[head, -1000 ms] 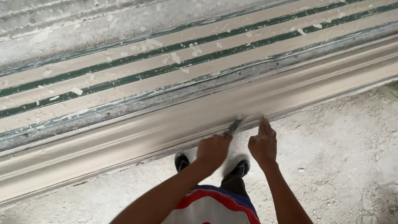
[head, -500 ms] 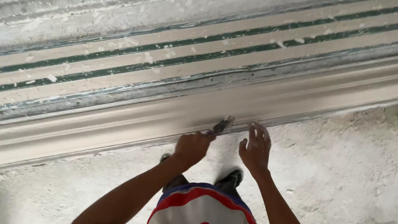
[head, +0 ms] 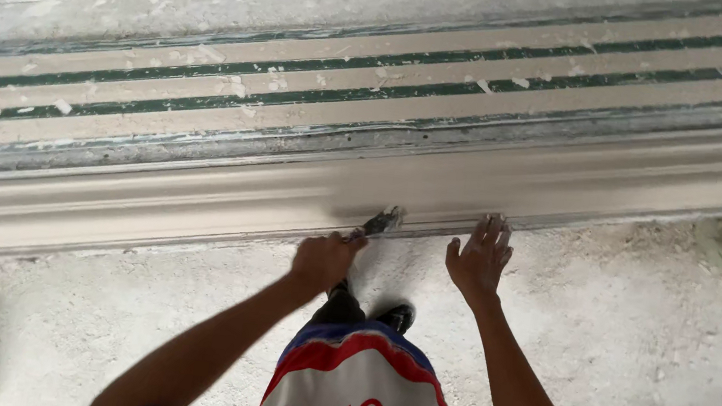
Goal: The person smooths the surface of a long white gypsum casting using a small metal scraper. They repeatedly scrape along the length of the casting to remove excess material and refine the edges.
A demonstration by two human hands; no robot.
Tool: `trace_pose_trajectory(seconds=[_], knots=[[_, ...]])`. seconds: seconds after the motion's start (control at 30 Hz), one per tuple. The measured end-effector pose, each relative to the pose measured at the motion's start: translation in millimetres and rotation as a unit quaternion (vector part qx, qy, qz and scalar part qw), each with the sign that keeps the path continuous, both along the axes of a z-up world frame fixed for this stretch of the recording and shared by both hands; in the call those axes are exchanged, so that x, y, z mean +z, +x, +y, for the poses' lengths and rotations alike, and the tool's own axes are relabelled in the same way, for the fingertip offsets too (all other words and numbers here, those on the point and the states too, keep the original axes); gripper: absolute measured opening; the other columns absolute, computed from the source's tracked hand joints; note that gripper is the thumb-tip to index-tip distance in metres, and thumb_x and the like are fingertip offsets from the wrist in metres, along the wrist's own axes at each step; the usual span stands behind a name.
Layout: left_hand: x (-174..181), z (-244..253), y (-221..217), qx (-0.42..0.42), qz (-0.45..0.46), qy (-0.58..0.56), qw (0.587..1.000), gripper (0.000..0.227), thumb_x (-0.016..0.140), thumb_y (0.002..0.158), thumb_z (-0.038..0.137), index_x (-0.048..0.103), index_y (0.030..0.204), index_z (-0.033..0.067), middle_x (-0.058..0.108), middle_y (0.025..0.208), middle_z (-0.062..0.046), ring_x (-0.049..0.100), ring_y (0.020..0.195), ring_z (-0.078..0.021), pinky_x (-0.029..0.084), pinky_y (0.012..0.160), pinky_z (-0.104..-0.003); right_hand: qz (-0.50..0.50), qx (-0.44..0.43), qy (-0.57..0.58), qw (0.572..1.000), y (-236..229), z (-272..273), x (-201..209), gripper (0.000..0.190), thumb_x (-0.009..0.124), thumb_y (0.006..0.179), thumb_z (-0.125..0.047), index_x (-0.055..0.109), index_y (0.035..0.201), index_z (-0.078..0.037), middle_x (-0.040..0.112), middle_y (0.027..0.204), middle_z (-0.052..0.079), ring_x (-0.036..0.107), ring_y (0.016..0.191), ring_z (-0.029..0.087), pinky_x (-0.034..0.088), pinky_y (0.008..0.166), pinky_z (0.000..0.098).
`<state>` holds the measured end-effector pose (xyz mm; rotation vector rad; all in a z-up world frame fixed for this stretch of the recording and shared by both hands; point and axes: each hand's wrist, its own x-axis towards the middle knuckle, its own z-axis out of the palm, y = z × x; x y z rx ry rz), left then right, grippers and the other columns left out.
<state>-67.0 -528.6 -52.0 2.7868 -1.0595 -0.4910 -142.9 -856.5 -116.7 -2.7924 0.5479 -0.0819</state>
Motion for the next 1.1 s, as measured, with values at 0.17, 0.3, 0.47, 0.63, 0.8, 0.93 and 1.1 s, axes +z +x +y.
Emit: trace_pose_trajectory(seconds=[0.17,0.3,0.47,0.63,0.8,0.93,1.1], knots=[[24,27,8,-0.014,-0.028,-0.013,0.999,0.036,0.057,0.097,0.023,0.065,0.132,0.0250,0.071,0.093,-0.018,0.074,0.061,-0.0311,0.059,0.047,-0.045,0.125,-0.002,-0.019,0.992,-4,-17,20,0.076,0.055,0.094,-0.036,0.028,0.160,-0.010,0.017,0.169,0.013,0.017,0.152,0.047,0.023,0.113,0.0733],[51,25,20,-0.022,0.018,0.047,0.998,0.040,0.055,0.098,0.018,0.062,0.136,0.0289,0.071,0.089,-0.015,0.074,0.069,-0.0307,0.060,0.053,-0.045,0.136,0.000,-0.029,0.990,-2,-17,25,0.076,0.055,0.094,-0.034,0.027,0.162,-0.014,0.018,0.171,0.010,0.020,0.152,0.047,0.026,0.113,0.0724],[39,-27,8,-0.051,0.006,-0.021,0.998,0.038,0.058,0.101,0.017,0.060,0.138,0.0198,0.070,0.085,-0.015,0.074,0.067,-0.0294,0.059,0.052,-0.043,0.073,-0.010,0.000,0.997,-3,-8,18,0.077,0.057,0.093,-0.034,0.027,0.160,-0.011,0.018,0.169,0.016,0.022,0.151,0.050,0.028,0.112,0.0706],[39,4,28,-0.055,0.051,-0.014,0.997,0.047,0.063,0.087,0.020,0.060,0.134,0.0230,0.070,0.089,-0.016,0.073,0.068,-0.0312,0.059,0.052,-0.046,0.140,-0.039,-0.021,0.989,1,-11,16,0.077,0.057,0.093,-0.034,0.027,0.162,-0.015,0.016,0.170,0.012,0.020,0.150,0.051,0.025,0.116,0.0643],[24,-90,17,-0.067,0.057,-0.038,0.995,0.037,0.051,0.102,0.017,0.058,0.138,0.0142,0.068,0.087,-0.019,0.073,0.064,-0.0305,0.059,0.047,-0.045,0.075,-0.048,-0.016,0.996,-2,3,6,0.074,0.054,0.094,-0.033,0.032,0.161,-0.009,0.019,0.171,0.015,0.021,0.151,0.049,0.024,0.123,0.0557],[4,-118,5,-0.074,0.022,-0.057,0.995,0.028,0.051,0.105,0.018,0.062,0.130,0.0154,0.069,0.091,-0.016,0.074,0.072,-0.0307,0.059,0.055,-0.045,0.072,-0.028,-0.035,0.996,2,-3,14,0.074,0.056,0.094,-0.032,0.033,0.158,-0.005,0.021,0.167,0.019,0.019,0.150,0.050,0.023,0.121,0.0568],[21,-4,22,-0.074,0.083,0.022,0.994,0.048,0.058,0.090,0.021,0.054,0.139,0.0189,0.066,0.094,-0.020,0.074,0.067,-0.0314,0.059,0.049,-0.046,0.110,-0.046,0.011,0.993,-5,-9,26,0.071,0.059,0.092,-0.027,0.037,0.157,-0.010,0.023,0.168,0.010,0.019,0.150,0.049,0.024,0.120,0.0543]])
